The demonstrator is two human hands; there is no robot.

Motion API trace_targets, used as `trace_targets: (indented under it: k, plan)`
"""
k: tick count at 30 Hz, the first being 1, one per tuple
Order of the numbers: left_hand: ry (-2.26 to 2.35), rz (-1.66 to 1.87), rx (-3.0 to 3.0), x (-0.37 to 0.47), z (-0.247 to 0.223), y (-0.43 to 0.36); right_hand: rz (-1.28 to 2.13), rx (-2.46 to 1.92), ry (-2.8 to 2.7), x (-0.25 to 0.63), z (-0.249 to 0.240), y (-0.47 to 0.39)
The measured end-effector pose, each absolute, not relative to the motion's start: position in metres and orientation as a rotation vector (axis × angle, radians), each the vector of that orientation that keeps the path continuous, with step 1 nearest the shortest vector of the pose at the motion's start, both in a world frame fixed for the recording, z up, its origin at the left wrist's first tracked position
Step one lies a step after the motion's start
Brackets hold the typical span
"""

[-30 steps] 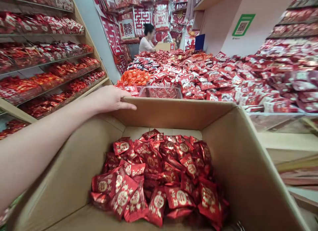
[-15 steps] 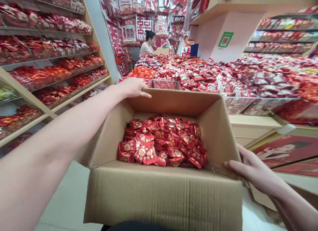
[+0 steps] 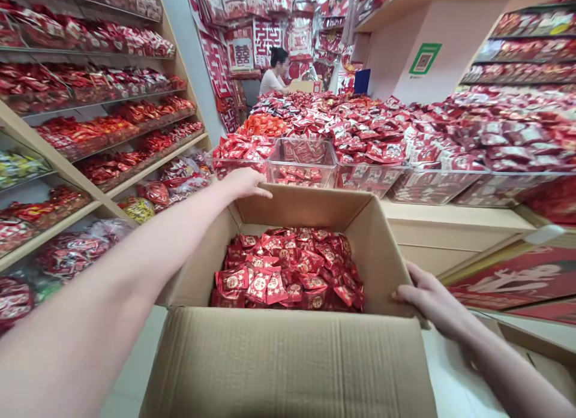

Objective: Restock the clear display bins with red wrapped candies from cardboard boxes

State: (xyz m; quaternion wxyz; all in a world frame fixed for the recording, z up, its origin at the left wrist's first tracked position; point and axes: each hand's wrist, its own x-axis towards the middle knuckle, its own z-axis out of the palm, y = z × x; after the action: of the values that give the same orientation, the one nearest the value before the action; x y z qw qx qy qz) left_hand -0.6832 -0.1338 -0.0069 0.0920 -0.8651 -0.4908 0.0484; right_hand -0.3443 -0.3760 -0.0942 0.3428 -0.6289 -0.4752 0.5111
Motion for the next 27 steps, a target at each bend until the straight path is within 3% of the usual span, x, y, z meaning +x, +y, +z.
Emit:
trace_targets:
  k: [4,8,12,17,27]
  plan:
    - [-1.507,-0.012,-2.551,-0.679,-0.027,-0.143,1.292,-1.627,-1.205,-0.344,-0.112,-0.381]
    - [-1.219,-0.341,-2.806,-0.679,-0.033,-0.219,1.312,-1.717,-1.119,-0.345,-0.118,-0.384]
    - [-1.061,0.146,-3.423,-0.678,-0.04,-0.314,1.335,-1.7,-1.112,-0.342,-0.122,-0.378]
    - [-1.408,0.527,-3.392,-0.671,-0.048,-0.357,1.35,-1.652,-1.088,-0.339,-0.12,-0.377]
    - [-1.01,0.277,-2.959,-0.659,-0.033,-0.376,1.21,-1.716,-1.163,-0.341,-0.089,-0.396]
